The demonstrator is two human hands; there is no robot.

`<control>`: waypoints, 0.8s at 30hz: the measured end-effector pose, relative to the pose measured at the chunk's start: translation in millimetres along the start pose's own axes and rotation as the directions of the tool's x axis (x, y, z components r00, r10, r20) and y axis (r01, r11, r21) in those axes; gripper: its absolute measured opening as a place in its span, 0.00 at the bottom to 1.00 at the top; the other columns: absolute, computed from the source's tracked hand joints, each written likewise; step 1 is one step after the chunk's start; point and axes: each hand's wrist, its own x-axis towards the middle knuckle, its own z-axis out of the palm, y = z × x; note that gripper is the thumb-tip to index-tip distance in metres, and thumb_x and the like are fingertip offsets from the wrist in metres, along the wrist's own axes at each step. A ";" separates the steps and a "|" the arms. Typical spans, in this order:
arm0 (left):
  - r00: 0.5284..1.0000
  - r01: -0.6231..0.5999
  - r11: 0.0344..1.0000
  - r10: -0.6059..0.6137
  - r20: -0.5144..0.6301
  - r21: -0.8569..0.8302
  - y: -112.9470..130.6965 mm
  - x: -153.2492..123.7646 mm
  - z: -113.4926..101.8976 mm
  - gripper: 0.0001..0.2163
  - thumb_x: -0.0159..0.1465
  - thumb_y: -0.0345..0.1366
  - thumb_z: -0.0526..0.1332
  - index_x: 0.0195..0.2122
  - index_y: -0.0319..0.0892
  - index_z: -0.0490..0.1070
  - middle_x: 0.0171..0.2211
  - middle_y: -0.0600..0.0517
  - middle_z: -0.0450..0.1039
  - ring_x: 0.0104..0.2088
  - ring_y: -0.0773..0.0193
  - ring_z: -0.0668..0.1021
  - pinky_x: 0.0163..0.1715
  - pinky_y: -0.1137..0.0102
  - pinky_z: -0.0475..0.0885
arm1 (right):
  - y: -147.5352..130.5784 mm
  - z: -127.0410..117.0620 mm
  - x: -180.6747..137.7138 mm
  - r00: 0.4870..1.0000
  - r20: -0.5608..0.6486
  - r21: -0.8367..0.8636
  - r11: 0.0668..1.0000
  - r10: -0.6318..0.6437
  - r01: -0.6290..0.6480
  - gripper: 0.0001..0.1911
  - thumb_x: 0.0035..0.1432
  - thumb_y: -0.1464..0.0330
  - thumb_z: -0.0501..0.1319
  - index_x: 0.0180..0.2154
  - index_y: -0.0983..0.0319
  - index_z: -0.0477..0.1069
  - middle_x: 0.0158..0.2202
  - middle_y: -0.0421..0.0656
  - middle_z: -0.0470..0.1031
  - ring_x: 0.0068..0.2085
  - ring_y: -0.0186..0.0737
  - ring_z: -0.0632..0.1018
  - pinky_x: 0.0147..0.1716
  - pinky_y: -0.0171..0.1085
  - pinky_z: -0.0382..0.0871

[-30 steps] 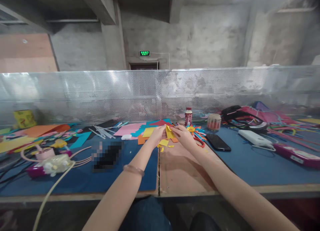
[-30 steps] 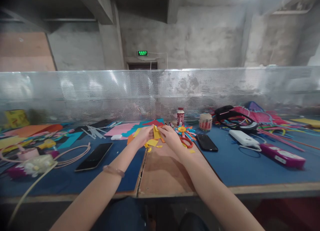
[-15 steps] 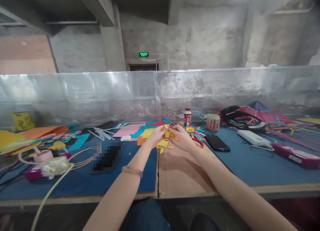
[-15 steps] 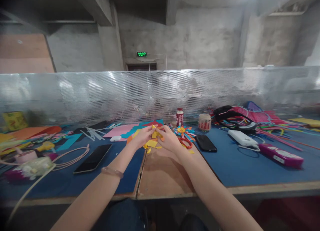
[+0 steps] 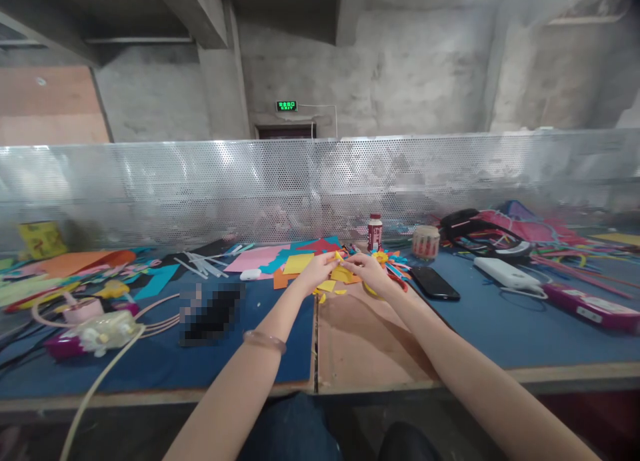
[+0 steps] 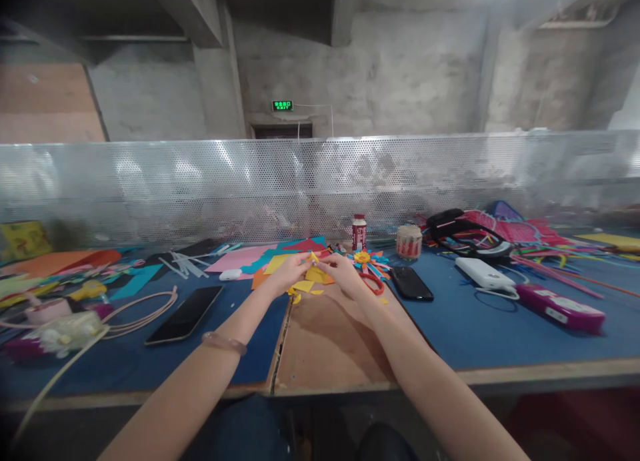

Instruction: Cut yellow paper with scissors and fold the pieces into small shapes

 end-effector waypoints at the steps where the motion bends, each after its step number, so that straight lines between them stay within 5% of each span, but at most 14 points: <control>1: 1.000 0.002 1.000 -0.002 0.000 -0.005 0.2 -0.1 0.3 0.17 0.57 0.38 0.58 0.47 0.41 0.67 0.34 0.48 0.74 0.30 0.65 0.75 0.28 0.73 0.67 | -1.5 0.7 -0.5 1.000 -0.002 0.023 1.000 0.013 -0.013 0.16 0.47 0.57 0.58 0.29 0.64 0.73 0.30 0.42 0.71 0.33 0.35 0.70 0.33 0.33 0.62; 16: 0.991 0.030 1.000 -0.030 -0.128 -0.006 -1.0 2.2 1.1 0.14 0.50 0.41 0.64 0.33 0.37 0.67 0.31 0.46 0.74 0.28 0.63 0.76 0.31 0.67 0.71 | -8.9 3.2 -2.5 0.974 -0.039 0.214 0.954 0.224 -0.211 0.20 0.45 0.56 0.58 0.32 0.66 0.72 0.26 0.41 0.71 0.25 0.31 0.68 0.24 0.30 0.62; 24: 0.987 0.044 0.999 -0.042 -0.153 0.005 0.5 3.2 3.0 0.11 0.51 0.40 0.63 0.31 0.37 0.68 0.30 0.46 0.73 0.29 0.61 0.76 0.32 0.65 0.71 | -5.8 2.9 -1.6 0.979 -0.011 0.232 0.953 0.205 -0.197 0.19 0.44 0.57 0.60 0.33 0.66 0.72 0.27 0.41 0.71 0.26 0.30 0.69 0.24 0.30 0.63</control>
